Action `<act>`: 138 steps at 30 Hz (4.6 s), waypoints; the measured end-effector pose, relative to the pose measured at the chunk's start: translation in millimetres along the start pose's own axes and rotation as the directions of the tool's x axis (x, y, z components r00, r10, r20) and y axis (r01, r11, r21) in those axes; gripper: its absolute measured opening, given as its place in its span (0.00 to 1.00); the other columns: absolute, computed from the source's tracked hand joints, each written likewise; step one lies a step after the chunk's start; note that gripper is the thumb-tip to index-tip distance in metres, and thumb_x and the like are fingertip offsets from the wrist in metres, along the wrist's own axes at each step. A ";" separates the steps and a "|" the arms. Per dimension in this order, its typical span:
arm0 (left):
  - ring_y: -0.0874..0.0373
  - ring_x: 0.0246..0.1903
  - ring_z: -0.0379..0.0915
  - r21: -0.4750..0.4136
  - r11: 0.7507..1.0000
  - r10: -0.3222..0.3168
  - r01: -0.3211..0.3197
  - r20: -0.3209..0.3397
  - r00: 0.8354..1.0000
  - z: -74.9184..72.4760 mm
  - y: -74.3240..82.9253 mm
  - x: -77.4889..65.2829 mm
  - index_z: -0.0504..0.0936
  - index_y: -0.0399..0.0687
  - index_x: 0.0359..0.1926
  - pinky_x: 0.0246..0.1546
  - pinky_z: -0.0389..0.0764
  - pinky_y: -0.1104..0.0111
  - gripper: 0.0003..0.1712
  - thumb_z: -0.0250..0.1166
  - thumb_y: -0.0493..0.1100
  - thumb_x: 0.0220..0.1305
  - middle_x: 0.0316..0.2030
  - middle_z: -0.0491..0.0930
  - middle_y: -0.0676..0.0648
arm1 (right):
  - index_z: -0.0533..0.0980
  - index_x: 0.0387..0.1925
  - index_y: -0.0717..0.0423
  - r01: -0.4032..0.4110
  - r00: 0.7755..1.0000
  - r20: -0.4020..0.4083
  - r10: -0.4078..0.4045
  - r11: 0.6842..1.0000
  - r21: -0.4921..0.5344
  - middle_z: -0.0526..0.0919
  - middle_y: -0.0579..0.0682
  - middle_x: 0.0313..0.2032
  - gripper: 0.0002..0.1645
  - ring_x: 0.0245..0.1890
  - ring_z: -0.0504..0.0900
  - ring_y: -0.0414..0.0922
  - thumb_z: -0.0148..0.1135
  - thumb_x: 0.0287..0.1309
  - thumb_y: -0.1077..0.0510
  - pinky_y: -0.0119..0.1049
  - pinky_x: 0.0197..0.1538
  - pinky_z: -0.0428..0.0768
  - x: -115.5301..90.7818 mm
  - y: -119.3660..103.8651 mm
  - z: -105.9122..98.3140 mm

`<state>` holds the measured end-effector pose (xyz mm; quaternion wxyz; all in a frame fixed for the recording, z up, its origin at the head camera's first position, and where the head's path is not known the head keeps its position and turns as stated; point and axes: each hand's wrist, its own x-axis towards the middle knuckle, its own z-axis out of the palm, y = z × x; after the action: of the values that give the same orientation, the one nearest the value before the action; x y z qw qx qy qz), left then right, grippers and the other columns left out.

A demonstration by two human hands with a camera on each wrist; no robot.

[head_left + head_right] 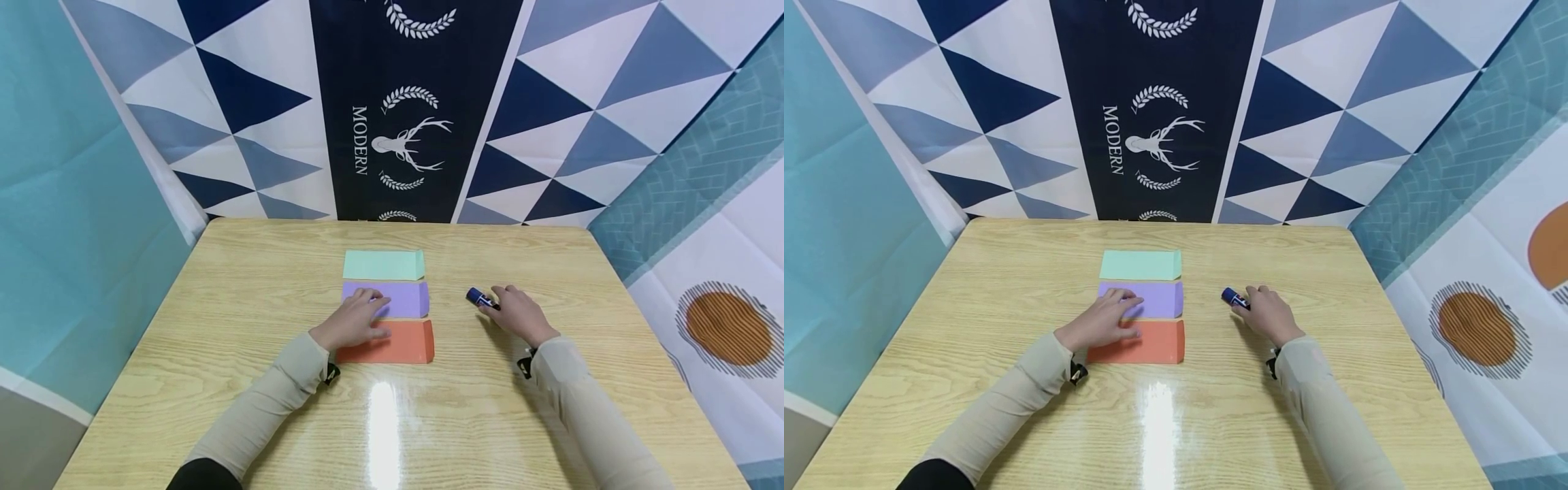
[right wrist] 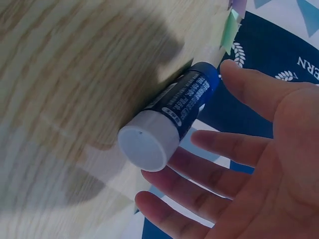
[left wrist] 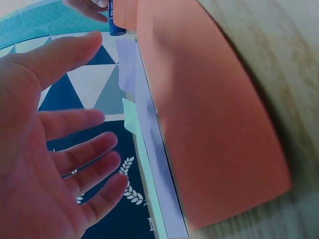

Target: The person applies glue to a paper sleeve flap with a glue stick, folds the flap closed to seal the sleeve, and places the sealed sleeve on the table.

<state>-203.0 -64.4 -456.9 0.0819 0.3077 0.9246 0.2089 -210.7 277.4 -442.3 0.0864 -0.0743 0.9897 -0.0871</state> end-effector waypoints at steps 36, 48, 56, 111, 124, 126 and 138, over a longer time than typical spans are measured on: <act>0.52 0.55 0.68 0.015 1.000 0.010 -0.012 0.146 0.989 8.4 1.3 -9.3 0.78 0.46 0.59 0.60 0.70 0.59 0.31 0.72 0.51 0.57 0.55 0.75 0.46 | 0.79 0.47 0.69 -0.018 0.998 -0.053 0.019 1.000 0.011 0.83 0.62 0.36 0.26 0.28 0.76 0.48 0.68 0.57 0.50 0.43 0.30 0.74 5.1 3.0 7.9; 0.53 0.55 0.67 0.034 0.999 -0.002 -0.003 0.138 0.990 11.2 0.8 -9.4 0.78 0.46 0.60 0.58 0.72 0.60 0.30 0.72 0.50 0.57 0.54 0.74 0.47 | 0.79 0.44 0.68 -0.004 0.997 -0.073 0.006 1.000 0.020 0.84 0.61 0.35 0.22 0.27 0.76 0.48 0.68 0.58 0.52 0.43 0.30 0.74 6.4 2.7 9.8; 0.52 0.54 0.68 0.036 0.999 0.010 -0.015 0.135 0.991 8.7 1.6 -11.3 0.78 0.45 0.58 0.58 0.72 0.60 0.29 0.72 0.49 0.57 0.53 0.75 0.47 | 0.80 0.43 0.67 0.003 0.996 -0.085 0.000 0.999 0.033 0.84 0.60 0.34 0.21 0.27 0.76 0.48 0.68 0.57 0.52 0.43 0.31 0.75 6.4 0.7 9.8; 0.53 0.51 0.67 0.028 1.000 0.009 -0.012 0.118 0.993 9.4 5.0 -10.5 0.81 0.46 0.54 0.55 0.73 0.60 0.24 0.72 0.47 0.57 0.51 0.76 0.48 | 0.80 0.50 0.65 0.178 0.952 -0.287 -0.106 0.954 0.239 0.85 0.61 0.39 0.23 0.33 0.82 0.51 0.68 0.58 0.54 0.48 0.39 0.79 -2.9 -39.4 -9.6; 0.55 0.48 0.66 0.022 1.000 0.013 -0.015 0.118 0.993 11.7 7.3 -9.5 0.80 0.46 0.55 0.53 0.73 0.62 0.24 0.71 0.46 0.58 0.50 0.75 0.48 | 0.80 0.51 0.63 0.216 0.949 -0.287 -0.127 0.928 0.303 0.86 0.60 0.41 0.23 0.36 0.82 0.50 0.68 0.58 0.54 0.43 0.38 0.78 -4.5 -54.6 -15.2; 0.55 0.48 0.66 0.019 1.000 0.015 -0.018 0.114 0.993 11.8 7.7 -9.9 0.80 0.46 0.55 0.53 0.73 0.61 0.24 0.71 0.47 0.58 0.49 0.75 0.48 | 0.80 0.52 0.63 0.219 0.950 -0.285 -0.130 0.926 0.308 0.86 0.60 0.43 0.23 0.36 0.82 0.50 0.68 0.58 0.54 0.43 0.37 0.78 -4.7 -56.8 -16.0; 0.52 0.47 0.71 0.018 1.000 0.005 -0.003 -0.104 0.995 9.2 9.9 -3.7 0.81 0.42 0.52 0.51 0.76 0.61 0.19 0.65 0.48 0.65 0.47 0.78 0.45 | 0.81 0.51 0.62 0.263 0.941 -0.297 -0.163 0.904 0.338 0.86 0.59 0.43 0.21 0.34 0.80 0.48 0.68 0.58 0.55 0.38 0.35 0.76 -7.1 -64.7 -19.5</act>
<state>-192.3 -56.4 -460.7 0.0305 0.2989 0.9289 0.2165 -198.9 218.7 -410.3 -0.0426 -0.1528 0.9434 -0.2911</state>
